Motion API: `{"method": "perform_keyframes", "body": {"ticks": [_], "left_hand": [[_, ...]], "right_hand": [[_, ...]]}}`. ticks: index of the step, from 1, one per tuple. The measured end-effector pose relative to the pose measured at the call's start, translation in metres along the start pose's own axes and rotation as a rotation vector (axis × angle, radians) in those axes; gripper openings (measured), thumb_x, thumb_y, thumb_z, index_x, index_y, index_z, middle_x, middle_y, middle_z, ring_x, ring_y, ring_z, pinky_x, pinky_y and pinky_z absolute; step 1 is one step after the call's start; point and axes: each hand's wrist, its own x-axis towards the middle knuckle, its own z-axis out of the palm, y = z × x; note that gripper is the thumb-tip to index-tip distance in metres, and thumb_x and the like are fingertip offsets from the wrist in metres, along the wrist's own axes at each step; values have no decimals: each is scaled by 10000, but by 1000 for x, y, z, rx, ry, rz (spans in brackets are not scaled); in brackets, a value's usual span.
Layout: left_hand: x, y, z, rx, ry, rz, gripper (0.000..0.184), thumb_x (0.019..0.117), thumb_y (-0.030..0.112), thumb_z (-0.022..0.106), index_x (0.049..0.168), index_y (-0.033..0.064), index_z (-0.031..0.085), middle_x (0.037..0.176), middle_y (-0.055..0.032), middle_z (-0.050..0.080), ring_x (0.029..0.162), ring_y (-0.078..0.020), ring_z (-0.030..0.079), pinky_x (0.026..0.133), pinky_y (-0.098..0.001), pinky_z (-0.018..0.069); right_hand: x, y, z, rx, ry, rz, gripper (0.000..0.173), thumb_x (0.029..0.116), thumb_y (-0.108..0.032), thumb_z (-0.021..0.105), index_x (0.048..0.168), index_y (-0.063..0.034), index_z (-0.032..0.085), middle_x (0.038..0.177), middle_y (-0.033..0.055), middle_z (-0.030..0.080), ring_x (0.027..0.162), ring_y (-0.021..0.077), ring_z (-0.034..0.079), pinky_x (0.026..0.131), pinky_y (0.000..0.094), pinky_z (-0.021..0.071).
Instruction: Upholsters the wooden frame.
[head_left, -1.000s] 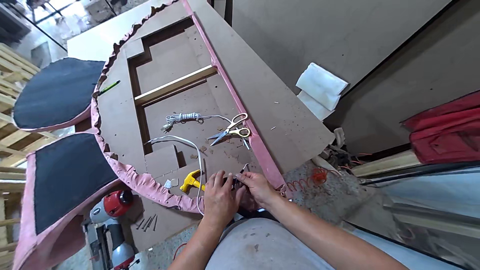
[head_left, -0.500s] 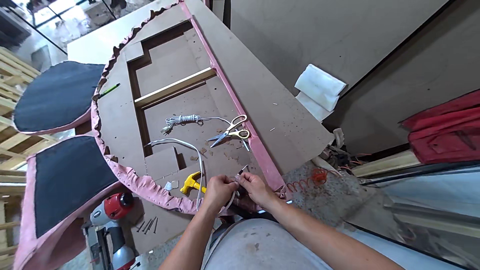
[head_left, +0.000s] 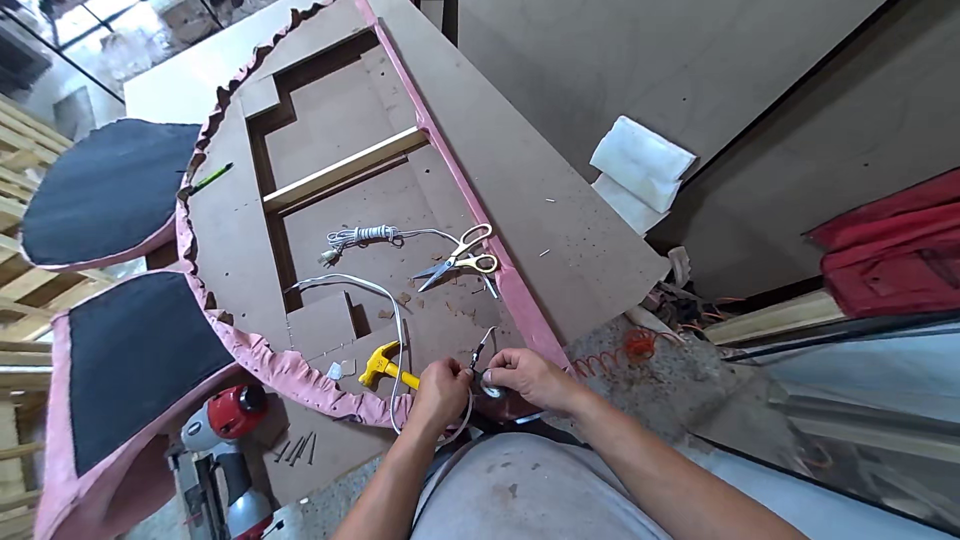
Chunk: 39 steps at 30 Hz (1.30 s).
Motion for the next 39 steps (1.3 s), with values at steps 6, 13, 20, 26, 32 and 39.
{"method": "perform_keyframes", "body": {"ticks": [6, 13, 20, 26, 32, 39], "left_hand": [[9, -20, -9, -285, -22, -21, 133, 1018, 156, 638, 1045, 30, 672, 838, -107, 702, 684, -195, 675, 662, -375, 581], [4, -22, -10, -496, -31, -51, 100, 994, 59, 647, 1068, -5, 665, 851, -135, 721, 666, -203, 683, 619, -336, 584], [1, -21, -13, -362, 24, -55, 81, 957, 139, 709, 950, 59, 724, 792, -79, 695, 652, -167, 634, 611, -343, 534], [-2, -9, -21, -50, 115, 78, 102, 985, 214, 682, 941, 158, 755, 790, -3, 721, 706, -145, 679, 683, -408, 570], [-7, -3, -27, 192, 86, 132, 114, 994, 229, 651, 992, 167, 746, 839, -10, 729, 764, -159, 698, 742, -447, 586], [8, -20, -12, -181, 148, 41, 254, 987, 354, 700, 883, 132, 765, 745, -18, 702, 666, -143, 648, 661, -390, 541]], "right_hand": [[-9, -18, -13, 226, 297, -69, 132, 1026, -87, 596, 1018, 8, 688, 883, 105, 743, 742, 184, 712, 724, 362, 609], [2, -27, -29, -379, 182, -220, 422, 915, -464, 759, 1176, -143, 679, 1066, 43, 709, 923, 193, 702, 840, 471, 605], [23, -24, 10, -374, 156, -153, 472, 943, -458, 731, 1275, -135, 640, 1002, 42, 732, 850, 184, 717, 805, 466, 610], [33, -54, 25, -670, 413, -600, 153, 888, -248, 706, 991, -141, 737, 881, 11, 708, 815, 168, 685, 720, 422, 588], [53, -64, 24, -619, 306, -290, 250, 938, -360, 710, 1027, -128, 735, 828, 56, 700, 786, 229, 684, 736, 506, 565], [44, -50, 19, -399, 146, -354, 247, 993, -359, 686, 1121, -152, 727, 917, -1, 738, 793, 130, 701, 763, 415, 599]]}}
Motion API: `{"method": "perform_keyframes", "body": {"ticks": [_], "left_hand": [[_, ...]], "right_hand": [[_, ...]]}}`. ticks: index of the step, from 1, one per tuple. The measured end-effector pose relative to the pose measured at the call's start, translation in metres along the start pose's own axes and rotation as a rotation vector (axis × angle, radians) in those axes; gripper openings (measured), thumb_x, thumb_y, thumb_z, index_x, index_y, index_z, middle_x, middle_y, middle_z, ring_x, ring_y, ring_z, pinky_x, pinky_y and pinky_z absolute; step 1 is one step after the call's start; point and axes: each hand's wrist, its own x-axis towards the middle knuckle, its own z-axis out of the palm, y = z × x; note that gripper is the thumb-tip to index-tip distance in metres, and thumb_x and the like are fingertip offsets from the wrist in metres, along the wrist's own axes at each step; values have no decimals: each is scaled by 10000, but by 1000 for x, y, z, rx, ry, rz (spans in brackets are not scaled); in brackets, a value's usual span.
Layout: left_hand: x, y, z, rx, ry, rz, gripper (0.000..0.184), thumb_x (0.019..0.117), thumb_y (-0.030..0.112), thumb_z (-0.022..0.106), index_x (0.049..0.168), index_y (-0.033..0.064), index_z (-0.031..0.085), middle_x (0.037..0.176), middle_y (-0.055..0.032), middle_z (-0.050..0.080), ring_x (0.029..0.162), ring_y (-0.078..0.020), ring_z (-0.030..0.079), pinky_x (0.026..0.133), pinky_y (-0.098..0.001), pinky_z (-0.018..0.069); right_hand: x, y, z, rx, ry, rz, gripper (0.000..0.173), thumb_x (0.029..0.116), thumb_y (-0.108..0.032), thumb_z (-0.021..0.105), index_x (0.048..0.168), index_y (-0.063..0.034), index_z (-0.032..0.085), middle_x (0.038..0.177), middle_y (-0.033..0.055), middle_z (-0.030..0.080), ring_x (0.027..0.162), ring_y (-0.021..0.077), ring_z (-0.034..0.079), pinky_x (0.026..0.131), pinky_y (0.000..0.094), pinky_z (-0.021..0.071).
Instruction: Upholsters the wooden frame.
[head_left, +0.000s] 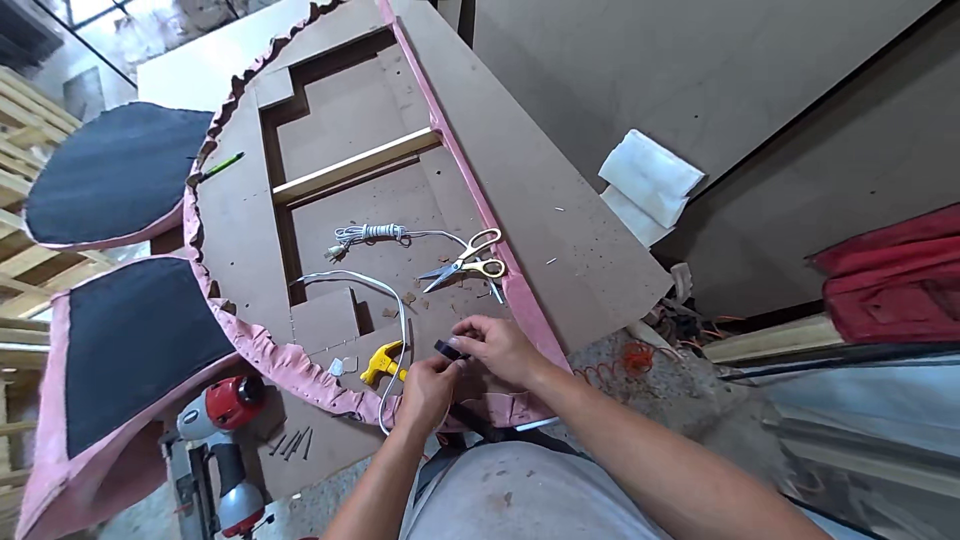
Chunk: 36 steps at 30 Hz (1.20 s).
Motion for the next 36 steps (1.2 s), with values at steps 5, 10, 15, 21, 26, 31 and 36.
{"method": "perform_keyframes", "body": {"ticks": [5, 10, 15, 21, 26, 31, 36], "left_hand": [[12, -6, -5, -69, -42, -52, 233, 994, 322, 689, 887, 134, 776, 754, -25, 707, 665, -145, 651, 658, -378, 542], [11, 5, -4, 111, 73, -46, 419, 888, 295, 794, 1226, 95, 645, 1034, -96, 724, 929, -237, 709, 855, -485, 583], [18, 11, 0, 356, 36, 210, 864, 873, 115, 760, 1604, 345, 361, 1487, -128, 500, 1098, -287, 664, 899, -505, 592], [24, -1, 6, 136, 56, 195, 522, 937, 124, 710, 1434, 216, 580, 1405, -67, 567, 1040, -206, 670, 875, -437, 596], [17, -11, 15, -181, 151, 122, 668, 940, 55, 699, 1538, 225, 453, 1401, -86, 572, 850, -201, 729, 749, -408, 660], [14, -16, 23, -268, 191, 158, 677, 967, 58, 643, 1577, 213, 393, 1435, -69, 575, 881, -201, 727, 756, -413, 650], [13, -13, 23, -155, 233, 289, 636, 1000, 16, 551, 1593, 154, 366, 1510, -77, 511, 1049, -180, 696, 877, -396, 618]], "right_hand": [[-42, 43, -8, -111, 134, 32, 195, 1023, -363, 608, 1095, -235, 738, 887, -69, 723, 775, 74, 681, 736, 376, 590], [-13, 54, -53, -404, 216, -27, 238, 1033, -271, 596, 1184, -151, 735, 1059, 62, 743, 957, 228, 721, 868, 516, 590], [97, 42, -91, -827, 176, -228, 383, 994, -204, 596, 1363, -109, 637, 1404, 139, 604, 1303, 349, 569, 1010, 572, 508], [166, 34, -89, -1180, -184, -243, 378, 923, -98, 666, 1288, -10, 624, 1279, 203, 644, 1223, 399, 592, 1019, 607, 444], [166, 6, -103, -1159, -219, -258, 340, 877, -111, 724, 1195, -23, 640, 1033, 214, 688, 1014, 422, 661, 863, 630, 494], [113, -29, -172, -1022, -616, -127, 267, 877, -325, 805, 1036, -138, 700, 863, 84, 694, 834, 289, 682, 766, 567, 553], [84, -11, -170, -980, -881, -51, 344, 840, -448, 838, 960, -157, 699, 805, 16, 660, 755, 178, 639, 726, 450, 540]]}}
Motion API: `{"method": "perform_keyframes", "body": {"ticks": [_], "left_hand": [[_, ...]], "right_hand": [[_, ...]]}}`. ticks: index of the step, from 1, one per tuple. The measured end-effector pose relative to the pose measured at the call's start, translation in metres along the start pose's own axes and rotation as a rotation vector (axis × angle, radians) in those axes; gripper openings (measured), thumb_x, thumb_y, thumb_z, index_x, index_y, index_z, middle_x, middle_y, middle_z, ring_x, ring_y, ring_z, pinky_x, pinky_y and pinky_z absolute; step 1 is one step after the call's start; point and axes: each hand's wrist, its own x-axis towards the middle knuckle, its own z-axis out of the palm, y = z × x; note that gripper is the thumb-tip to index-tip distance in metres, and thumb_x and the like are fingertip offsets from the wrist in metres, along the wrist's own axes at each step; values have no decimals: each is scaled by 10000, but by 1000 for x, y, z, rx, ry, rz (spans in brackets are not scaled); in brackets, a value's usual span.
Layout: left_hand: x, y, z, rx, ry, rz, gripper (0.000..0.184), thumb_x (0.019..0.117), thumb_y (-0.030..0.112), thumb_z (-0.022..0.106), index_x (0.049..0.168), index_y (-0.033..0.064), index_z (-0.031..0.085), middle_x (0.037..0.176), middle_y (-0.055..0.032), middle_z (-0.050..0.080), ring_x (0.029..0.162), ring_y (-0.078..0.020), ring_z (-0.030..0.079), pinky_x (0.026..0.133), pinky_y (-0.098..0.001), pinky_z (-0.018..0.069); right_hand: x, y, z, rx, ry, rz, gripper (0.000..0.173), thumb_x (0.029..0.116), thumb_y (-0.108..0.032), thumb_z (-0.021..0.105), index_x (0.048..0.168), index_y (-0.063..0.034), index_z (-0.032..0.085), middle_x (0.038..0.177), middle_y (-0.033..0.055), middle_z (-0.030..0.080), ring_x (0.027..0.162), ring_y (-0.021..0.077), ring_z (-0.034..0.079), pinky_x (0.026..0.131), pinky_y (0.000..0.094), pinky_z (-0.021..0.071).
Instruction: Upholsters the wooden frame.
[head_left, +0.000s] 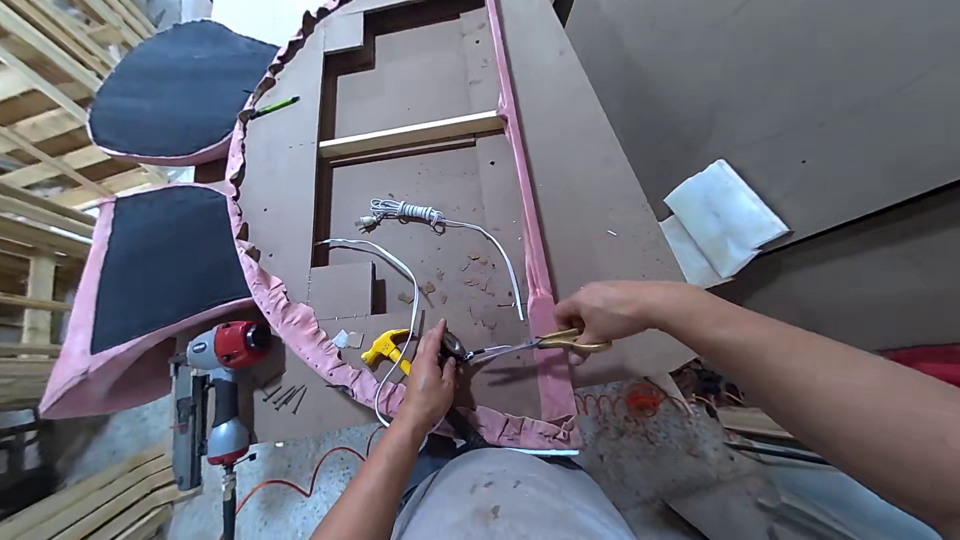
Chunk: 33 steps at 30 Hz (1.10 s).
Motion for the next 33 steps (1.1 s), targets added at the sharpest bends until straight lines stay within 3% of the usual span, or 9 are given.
{"method": "perform_keyframes", "body": {"ticks": [2, 3, 6, 18, 22, 25, 27, 29, 33], "left_hand": [[-1, -1, -1, 120, 17, 90, 641, 981, -13, 555, 1585, 109, 378, 1553, -116, 463, 1279, -224, 599, 1029, -430, 549], [-1, 0, -2, 174, 27, 116, 635, 977, -17, 563, 1577, 100, 392, 1562, -133, 451, 1320, -248, 571, 1052, -447, 532], [-2, 3, -2, 283, 47, 158, 614, 966, -13, 572, 1554, 93, 430, 1556, -154, 447, 1292, -273, 589, 1015, -451, 553], [-5, 8, -4, 328, 18, 157, 581, 981, 1, 568, 1543, 96, 457, 1555, -144, 455, 1326, -260, 567, 1049, -439, 534], [-5, 12, -10, 485, -13, 195, 557, 990, 21, 578, 1528, 138, 492, 1548, -101, 483, 1209, -262, 655, 935, -466, 598], [-6, 10, -14, 586, 148, 268, 499, 974, 22, 574, 1467, 99, 559, 1511, -129, 525, 1026, -292, 726, 780, -488, 632], [-5, 7, -24, 567, 267, 259, 493, 981, 46, 589, 1471, 78, 547, 1506, -164, 518, 1039, -318, 723, 779, -505, 633], [-1, 6, -40, 540, 311, 218, 516, 968, 80, 641, 1473, 78, 539, 1489, -176, 523, 1102, -324, 699, 845, -522, 620], [7, -5, -60, 743, 297, 163, 461, 931, 139, 689, 1388, 120, 636, 1443, -128, 586, 1278, -335, 586, 1019, -554, 502]], "right_hand": [[5, -9, 3, 5, 5, -26, 326, 858, -422, 828, 975, -152, 687, 813, 20, 657, 764, 179, 639, 730, 445, 539], [8, -13, 3, 2, 17, -26, 314, 860, -407, 829, 977, -152, 689, 811, 23, 659, 764, 185, 642, 726, 447, 539], [15, -19, 6, -57, 48, -14, 345, 844, -439, 834, 991, -161, 693, 817, 17, 666, 786, 190, 656, 739, 453, 548], [17, -33, 8, -128, 72, 23, 323, 848, -450, 819, 985, -186, 694, 813, 3, 667, 794, 187, 658, 744, 460, 551], [29, -40, 11, -204, 112, -2, 204, 891, -349, 775, 984, -183, 699, 850, 18, 679, 840, 219, 668, 766, 489, 553], [27, -43, 14, -262, 153, 2, 134, 902, -284, 748, 971, -181, 699, 840, 16, 682, 833, 221, 674, 758, 480, 553], [17, -38, 20, -179, 243, 40, 117, 889, -254, 761, 962, -183, 704, 785, 8, 679, 762, 212, 675, 696, 480, 556], [4, -23, 28, 34, 396, 138, 155, 899, -233, 773, 1025, -169, 710, 784, 33, 690, 728, 233, 679, 671, 510, 566], [-6, 24, 68, 367, 762, 520, 343, 911, -340, 790, 1175, -147, 686, 924, 149, 723, 851, 385, 700, 743, 668, 546]]}}
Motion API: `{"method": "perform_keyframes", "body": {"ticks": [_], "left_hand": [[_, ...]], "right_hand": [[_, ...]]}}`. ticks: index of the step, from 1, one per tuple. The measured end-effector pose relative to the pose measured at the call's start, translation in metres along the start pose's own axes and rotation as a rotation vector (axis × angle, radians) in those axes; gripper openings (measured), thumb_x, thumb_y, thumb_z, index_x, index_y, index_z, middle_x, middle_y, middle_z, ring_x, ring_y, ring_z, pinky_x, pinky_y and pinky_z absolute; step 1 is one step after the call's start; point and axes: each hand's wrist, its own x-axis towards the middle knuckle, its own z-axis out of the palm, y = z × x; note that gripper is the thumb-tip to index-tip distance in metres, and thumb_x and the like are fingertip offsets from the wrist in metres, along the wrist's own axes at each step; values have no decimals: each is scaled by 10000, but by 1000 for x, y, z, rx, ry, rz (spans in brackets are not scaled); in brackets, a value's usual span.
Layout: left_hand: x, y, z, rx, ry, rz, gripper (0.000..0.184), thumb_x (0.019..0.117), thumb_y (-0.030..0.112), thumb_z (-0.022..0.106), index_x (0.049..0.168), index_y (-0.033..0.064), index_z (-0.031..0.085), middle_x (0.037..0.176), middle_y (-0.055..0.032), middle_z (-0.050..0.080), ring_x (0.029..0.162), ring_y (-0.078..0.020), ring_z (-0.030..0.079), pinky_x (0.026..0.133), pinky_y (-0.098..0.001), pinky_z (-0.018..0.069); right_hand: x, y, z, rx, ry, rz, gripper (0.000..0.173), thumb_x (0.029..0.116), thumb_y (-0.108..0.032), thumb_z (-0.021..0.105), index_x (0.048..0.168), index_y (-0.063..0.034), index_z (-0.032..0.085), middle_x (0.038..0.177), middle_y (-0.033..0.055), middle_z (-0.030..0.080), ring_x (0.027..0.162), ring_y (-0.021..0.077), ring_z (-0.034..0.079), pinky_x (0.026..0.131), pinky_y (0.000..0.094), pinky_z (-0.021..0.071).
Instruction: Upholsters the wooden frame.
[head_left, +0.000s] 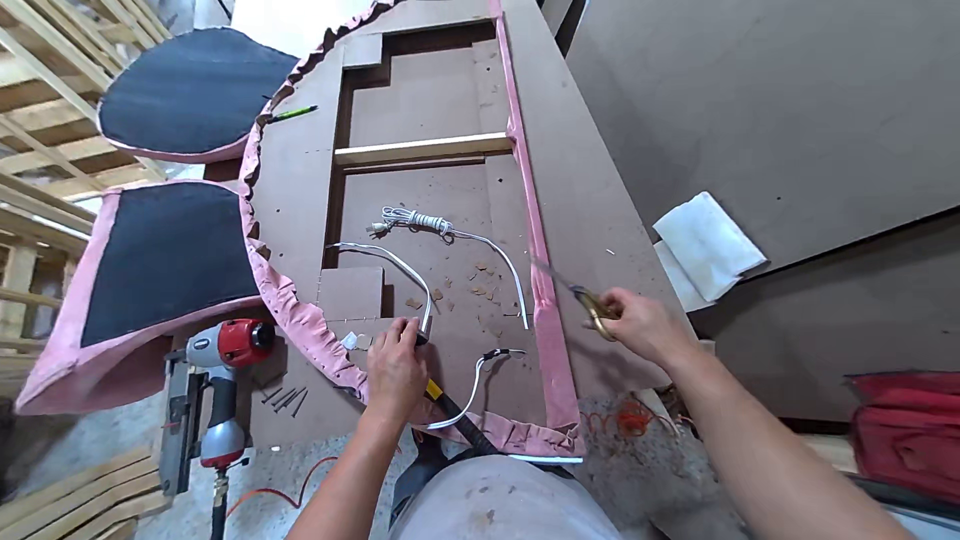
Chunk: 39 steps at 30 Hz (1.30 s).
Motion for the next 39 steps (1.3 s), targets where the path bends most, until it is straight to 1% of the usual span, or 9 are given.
{"method": "perform_keyframes", "body": {"ticks": [3, 8, 11, 18, 21, 24, 30, 36, 39], "left_hand": [[-1, 17, -6, 93, 12, 66, 430, 929, 146, 626, 1356, 152, 669, 1541, -173, 487, 1463, -389, 394, 1166, -621, 322], [0, 65, 20, -12, -337, 289, 299, 1021, 284, 589, 1216, 104, 728, 1206, -118, 706, 1152, -289, 661, 984, -480, 534], [9, 70, 41, 16, -469, 293, 276, 1040, 195, 505, 1125, 40, 717, 1101, -139, 717, 1104, -304, 678, 930, -468, 558], [33, 84, 31, 96, -766, 317, 281, 1014, 121, 471, 1229, 28, 625, 1179, -191, 682, 1171, -376, 637, 944, -565, 523], [41, 80, 19, 34, -788, 298, 340, 1057, 274, 465, 1243, 33, 617, 1210, -185, 672, 1187, -363, 637, 955, -559, 527], [41, 54, 0, -63, -587, 286, 490, 1037, 464, 527, 1326, 83, 633, 1306, -130, 651, 1262, -293, 599, 1062, -500, 485], [42, -23, -8, -15, -423, -40, 406, 1008, 358, 591, 1316, 100, 653, 1253, -121, 662, 1167, -288, 649, 979, -491, 548], [63, -14, -26, 158, -654, -62, 283, 994, 301, 538, 1121, 98, 688, 1109, -124, 719, 1080, -317, 695, 873, -557, 562], [82, -17, -26, 50, -624, -117, 291, 955, 342, 619, 1051, 91, 728, 989, -158, 732, 984, -363, 710, 828, -617, 561]], "right_hand": [[-2, 33, 32, -16, 128, 274, 346, 917, -273, 743, 1204, -90, 678, 1001, 254, 710, 962, 490, 680, 783, 718, 508], [-7, 50, 77, -57, -49, 402, 532, 944, -315, 709, 1381, -36, 589, 1226, 261, 674, 1151, 460, 647, 947, 676, 501], [-23, 37, 82, -30, 19, 335, 463, 984, -290, 639, 1393, -76, 605, 1286, 214, 668, 1177, 420, 648, 970, 647, 507], [-99, -16, 98, 157, 268, 44, 322, 1004, -251, 603, 1255, -77, 702, 1220, 141, 717, 1148, 331, 681, 997, 567, 528], [-129, -41, 113, 165, 331, -80, 289, 992, -291, 585, 1149, -115, 753, 1198, 66, 732, 1152, 252, 681, 1002, 483, 548], [-146, -61, 136, 159, 370, -234, 276, 973, -313, 595, 1088, -134, 770, 1193, 58, 732, 1181, 252, 665, 1014, 475, 541], [-145, -99, 155, 367, 81, -145, 319, 1010, -437, 568, 1117, -202, 755, 1061, -29, 737, 886, 85, 708, 814, 327, 611], [-134, -128, 143, 439, -88, -177, 369, 1000, -389, 603, 1269, -152, 692, 1112, 12, 736, 952, 102, 711, 885, 328, 598], [-124, -152, 140, 563, -294, -251, 550, 977, -386, 658, 1459, -151, 538, 1226, 2, 724, 1067, 100, 710, 976, 353, 583]]}}
